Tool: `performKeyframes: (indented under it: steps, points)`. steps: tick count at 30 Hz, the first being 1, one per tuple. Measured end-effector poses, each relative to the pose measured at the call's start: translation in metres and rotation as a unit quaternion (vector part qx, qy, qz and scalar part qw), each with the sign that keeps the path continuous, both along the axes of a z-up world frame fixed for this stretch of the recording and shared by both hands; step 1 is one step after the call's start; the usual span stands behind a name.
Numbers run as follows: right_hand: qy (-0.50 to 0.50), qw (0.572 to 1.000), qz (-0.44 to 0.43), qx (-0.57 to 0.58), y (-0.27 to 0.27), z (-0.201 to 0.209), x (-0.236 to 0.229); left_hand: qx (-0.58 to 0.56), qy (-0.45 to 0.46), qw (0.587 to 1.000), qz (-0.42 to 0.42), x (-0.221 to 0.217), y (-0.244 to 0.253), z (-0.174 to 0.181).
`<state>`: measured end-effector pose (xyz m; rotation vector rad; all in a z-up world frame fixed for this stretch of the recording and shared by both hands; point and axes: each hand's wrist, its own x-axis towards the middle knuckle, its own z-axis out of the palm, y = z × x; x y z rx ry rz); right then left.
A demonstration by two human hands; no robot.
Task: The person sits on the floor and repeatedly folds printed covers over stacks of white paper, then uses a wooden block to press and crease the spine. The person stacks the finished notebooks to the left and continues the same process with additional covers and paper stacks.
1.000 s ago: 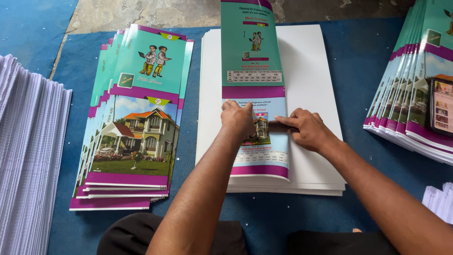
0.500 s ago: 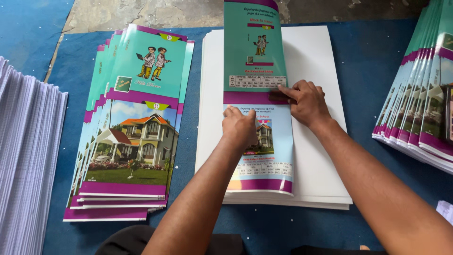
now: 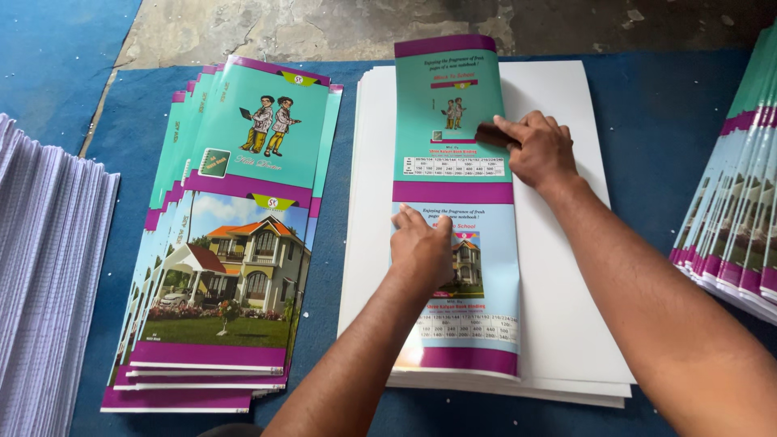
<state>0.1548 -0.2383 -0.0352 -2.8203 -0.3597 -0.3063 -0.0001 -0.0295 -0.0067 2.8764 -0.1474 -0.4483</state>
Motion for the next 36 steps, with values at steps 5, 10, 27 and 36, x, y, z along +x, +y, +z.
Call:
performKeyframes:
  steps: [5,10,27,36]
  points:
    - [0.027,0.999,-0.029,0.018,0.005,0.006,0.025,-0.011,-0.014,1.0,0.005,-0.002,0.001,0.001]
    - [0.063,0.995,-0.066,0.037,0.013,0.014,0.045,-0.011,-0.001,1.0,0.003,-0.001,0.002,0.0]
    - [0.073,0.978,-0.168,0.096,0.016,-0.005,0.138,-0.008,0.046,0.999,-0.007,0.0,0.004,0.016]
    - [0.088,0.968,-0.181,0.152,0.008,-0.015,0.161,0.01,0.058,0.998,-0.015,0.001,0.003,0.021]
